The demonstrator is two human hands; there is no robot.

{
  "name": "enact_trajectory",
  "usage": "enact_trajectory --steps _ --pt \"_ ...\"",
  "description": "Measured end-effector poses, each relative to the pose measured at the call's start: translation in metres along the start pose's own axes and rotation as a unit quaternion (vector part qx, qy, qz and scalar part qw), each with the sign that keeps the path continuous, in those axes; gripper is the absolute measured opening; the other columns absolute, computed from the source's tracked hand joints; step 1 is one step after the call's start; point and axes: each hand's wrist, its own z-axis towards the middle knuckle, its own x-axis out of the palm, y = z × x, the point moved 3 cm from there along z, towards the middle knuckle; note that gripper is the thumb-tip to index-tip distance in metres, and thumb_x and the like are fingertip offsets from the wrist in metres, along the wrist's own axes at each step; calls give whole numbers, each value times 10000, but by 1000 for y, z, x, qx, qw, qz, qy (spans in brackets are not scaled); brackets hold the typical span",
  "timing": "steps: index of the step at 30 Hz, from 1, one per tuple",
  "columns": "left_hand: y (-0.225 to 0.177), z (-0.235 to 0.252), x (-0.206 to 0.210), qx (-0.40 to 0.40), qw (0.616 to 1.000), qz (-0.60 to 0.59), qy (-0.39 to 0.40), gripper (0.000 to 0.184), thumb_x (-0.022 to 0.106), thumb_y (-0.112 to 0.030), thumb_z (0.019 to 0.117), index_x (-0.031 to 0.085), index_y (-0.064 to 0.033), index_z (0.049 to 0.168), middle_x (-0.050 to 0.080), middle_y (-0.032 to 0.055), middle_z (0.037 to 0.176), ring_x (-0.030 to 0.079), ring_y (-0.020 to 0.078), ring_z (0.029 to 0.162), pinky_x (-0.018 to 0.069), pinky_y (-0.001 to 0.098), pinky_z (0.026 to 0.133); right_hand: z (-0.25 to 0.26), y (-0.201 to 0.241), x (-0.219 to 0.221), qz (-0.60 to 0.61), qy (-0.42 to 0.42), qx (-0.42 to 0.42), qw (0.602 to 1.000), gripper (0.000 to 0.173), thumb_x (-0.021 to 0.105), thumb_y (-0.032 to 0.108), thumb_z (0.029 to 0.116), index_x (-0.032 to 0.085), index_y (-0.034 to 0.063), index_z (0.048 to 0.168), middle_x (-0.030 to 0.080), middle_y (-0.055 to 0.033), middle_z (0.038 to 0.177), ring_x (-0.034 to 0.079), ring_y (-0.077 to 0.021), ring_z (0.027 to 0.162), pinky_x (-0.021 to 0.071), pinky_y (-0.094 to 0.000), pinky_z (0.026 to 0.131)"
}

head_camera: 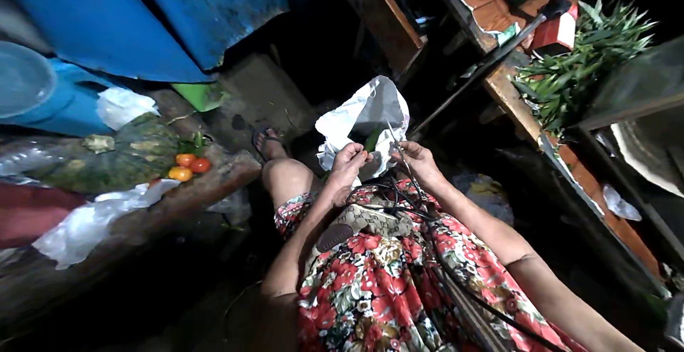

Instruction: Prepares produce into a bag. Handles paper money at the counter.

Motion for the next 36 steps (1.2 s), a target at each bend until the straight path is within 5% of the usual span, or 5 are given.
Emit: enact_trajectory --steps 3,9,22,33,36 --pt "1 -3 -2 21 1000 2 -11 154 549 -219 1064 593 -108 1162 695 37 951 619 91 772 518 270 707 -9 -4 -1 -78 32 8 996 239 669 200 996 682 41 1173 673 -33 767 577 -84 605 506 -276 578" --pt "1 -8 -3 17 999 17 -25 173 571 -234 1055 627 -105 1156 697 47 905 598 103 709 497 266 632 -14 0 2 -81 58 27 995 260 607 202 1036 649 33 1229 677 -28 819 578 -65 639 515 -257 609" --pt "4 -10 -8 31 999 -19 12 115 572 -164 1043 620 -83 1108 661 29 845 589 84 686 509 246 643 -1 7 14 -45 59 64 995 277 567 221 1058 647 -7 1195 713 -56 846 650 -85 679 559 -254 640" --pt "-5 -3 -2 2 999 -34 1 85 532 -58 1033 584 -29 1093 634 40 864 600 89 765 526 277 759 2 3 12 -69 58 56 994 251 590 159 1041 643 -3 1227 714 -70 891 654 -98 695 568 -271 649" --pt "-5 -3 -3 8 999 -29 -10 103 535 -73 1038 583 -30 1119 642 39 881 603 88 777 525 280 765 0 5 11 -56 33 58 996 230 618 151 1027 654 -1 1196 721 -65 848 634 -85 628 532 -240 570"
